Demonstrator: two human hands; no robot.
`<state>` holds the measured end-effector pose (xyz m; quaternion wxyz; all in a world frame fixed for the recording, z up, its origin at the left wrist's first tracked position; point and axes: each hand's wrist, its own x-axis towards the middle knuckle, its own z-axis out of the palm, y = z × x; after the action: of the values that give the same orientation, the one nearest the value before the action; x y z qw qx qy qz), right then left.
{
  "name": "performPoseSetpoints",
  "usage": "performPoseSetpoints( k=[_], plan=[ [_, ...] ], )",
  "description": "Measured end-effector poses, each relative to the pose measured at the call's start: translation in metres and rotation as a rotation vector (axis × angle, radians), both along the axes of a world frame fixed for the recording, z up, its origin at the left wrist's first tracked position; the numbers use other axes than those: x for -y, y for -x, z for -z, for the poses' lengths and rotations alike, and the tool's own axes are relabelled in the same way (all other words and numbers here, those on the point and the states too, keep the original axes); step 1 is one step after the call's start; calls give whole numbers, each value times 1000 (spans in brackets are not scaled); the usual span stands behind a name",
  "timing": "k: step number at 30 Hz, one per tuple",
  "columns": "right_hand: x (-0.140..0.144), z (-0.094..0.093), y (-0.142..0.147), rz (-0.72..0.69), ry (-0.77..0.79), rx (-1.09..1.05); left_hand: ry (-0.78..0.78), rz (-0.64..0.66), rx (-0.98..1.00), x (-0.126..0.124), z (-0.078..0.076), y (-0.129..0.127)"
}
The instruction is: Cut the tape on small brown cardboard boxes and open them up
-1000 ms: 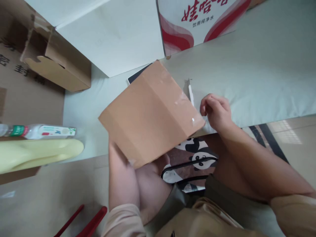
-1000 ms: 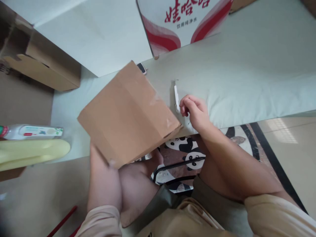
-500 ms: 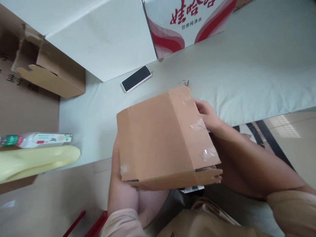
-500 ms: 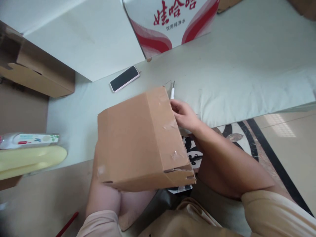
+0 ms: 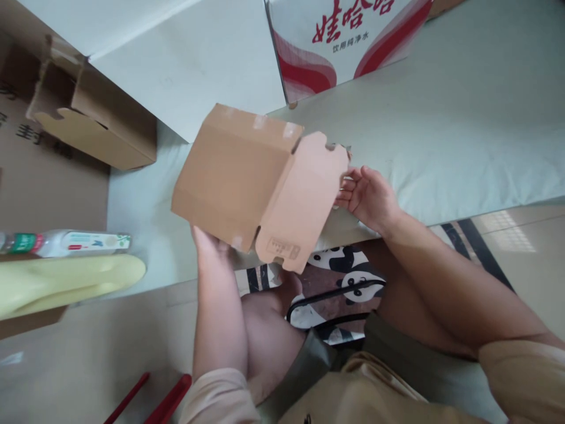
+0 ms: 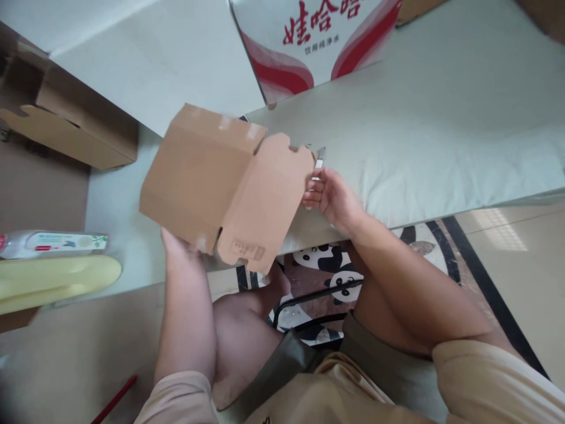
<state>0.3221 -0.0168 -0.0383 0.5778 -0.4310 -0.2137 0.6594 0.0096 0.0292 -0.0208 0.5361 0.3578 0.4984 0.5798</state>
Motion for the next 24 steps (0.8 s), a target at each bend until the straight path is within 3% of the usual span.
performPoseSetpoints(
  k=[3, 6, 10, 16, 21, 24],
  plan=[
    [1, 4, 8, -23, 26, -35, 52, -103, 80, -5, 3, 3],
    [3, 6, 15, -16, 9, 2, 89, -115, 124, -3, 1, 1],
    [4, 8, 18, 5, -39, 85, -15, -105, 180, 3, -4, -2],
    [10, 10, 17, 99, -77, 185, -11, -173, 85, -2, 8, -8],
    [25, -8, 19, -16, -83, 236, -16, -147, 157, -5, 12, -13],
    [35, -23, 3, -151, -33, 189, -25, -80, 206, -2, 6, -14]
  ],
)
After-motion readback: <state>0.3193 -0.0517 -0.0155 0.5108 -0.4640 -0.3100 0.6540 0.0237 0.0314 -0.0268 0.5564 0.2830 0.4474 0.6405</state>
